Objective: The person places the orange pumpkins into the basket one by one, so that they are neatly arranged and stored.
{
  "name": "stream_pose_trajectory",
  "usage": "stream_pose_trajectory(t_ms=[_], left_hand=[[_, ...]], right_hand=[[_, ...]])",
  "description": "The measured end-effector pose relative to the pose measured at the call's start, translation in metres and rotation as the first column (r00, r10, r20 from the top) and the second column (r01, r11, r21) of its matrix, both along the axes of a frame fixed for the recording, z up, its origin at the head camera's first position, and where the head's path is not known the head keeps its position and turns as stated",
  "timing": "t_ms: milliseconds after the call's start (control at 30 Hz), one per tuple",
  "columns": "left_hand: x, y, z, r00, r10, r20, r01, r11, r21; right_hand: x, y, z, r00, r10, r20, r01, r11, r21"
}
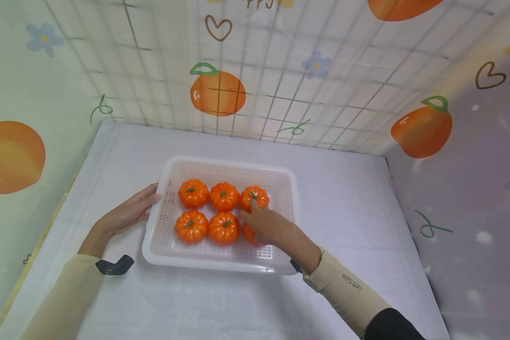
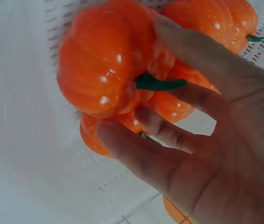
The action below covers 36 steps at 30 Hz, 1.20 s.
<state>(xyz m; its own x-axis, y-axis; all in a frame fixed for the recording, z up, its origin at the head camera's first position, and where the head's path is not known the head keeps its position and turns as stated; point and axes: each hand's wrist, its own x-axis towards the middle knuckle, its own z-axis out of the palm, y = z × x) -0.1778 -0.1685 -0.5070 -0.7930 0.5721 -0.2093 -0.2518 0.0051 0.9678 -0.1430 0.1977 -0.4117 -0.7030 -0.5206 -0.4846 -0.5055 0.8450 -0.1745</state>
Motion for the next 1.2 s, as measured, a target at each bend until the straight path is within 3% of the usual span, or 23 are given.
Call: stream_pose_trajectory(t_ms=[233,433,567,733,833,967,1100,1200], left_hand=[[0.0,0.0,-0.001,1.0,0.002,-0.003,-0.002,1.0,-0.016],[0.001,0.002,0.0,1.0,0.01,-0.018,-0.011,0.998,-0.054],[0.002,0.002,0.004,0.999,0.012,-0.036,-0.015,0.996,-0.086],[0.004,0.002,0.009,0.993,0.011,-0.113,-0.03,0.984,-0.174],[0.007,0.005,0.016,0.978,0.012,-0.209,-0.067,0.964,-0.257],[0.01,0.011,0.029,0.931,-0.012,-0.365,-0.148,0.9,-0.409],[0.014,0.02,0.048,0.863,-0.116,-0.493,-0.244,0.758,-0.605],[0.016,0.027,0.064,0.79,-0.209,-0.577,-0.331,0.645,-0.688]], right_hand=[[-0.002,0.002,0.008,0.998,-0.054,0.027,0.055,0.998,-0.028],[-0.002,0.011,0.014,0.996,0.003,-0.093,-0.012,0.996,-0.094],[-0.001,0.016,0.016,0.988,-0.012,-0.151,-0.009,0.991,-0.137],[-0.001,0.025,0.021,0.982,-0.122,-0.144,0.094,0.977,-0.19],[-0.002,0.03,0.024,0.971,-0.169,-0.172,0.129,0.967,-0.219],[-0.002,0.038,0.029,0.949,-0.212,-0.234,0.145,0.951,-0.275],[0.001,0.045,0.035,0.915,-0.262,-0.308,0.161,0.934,-0.319],[0.0,0.046,0.038,0.88,-0.289,-0.377,0.156,0.925,-0.346]])
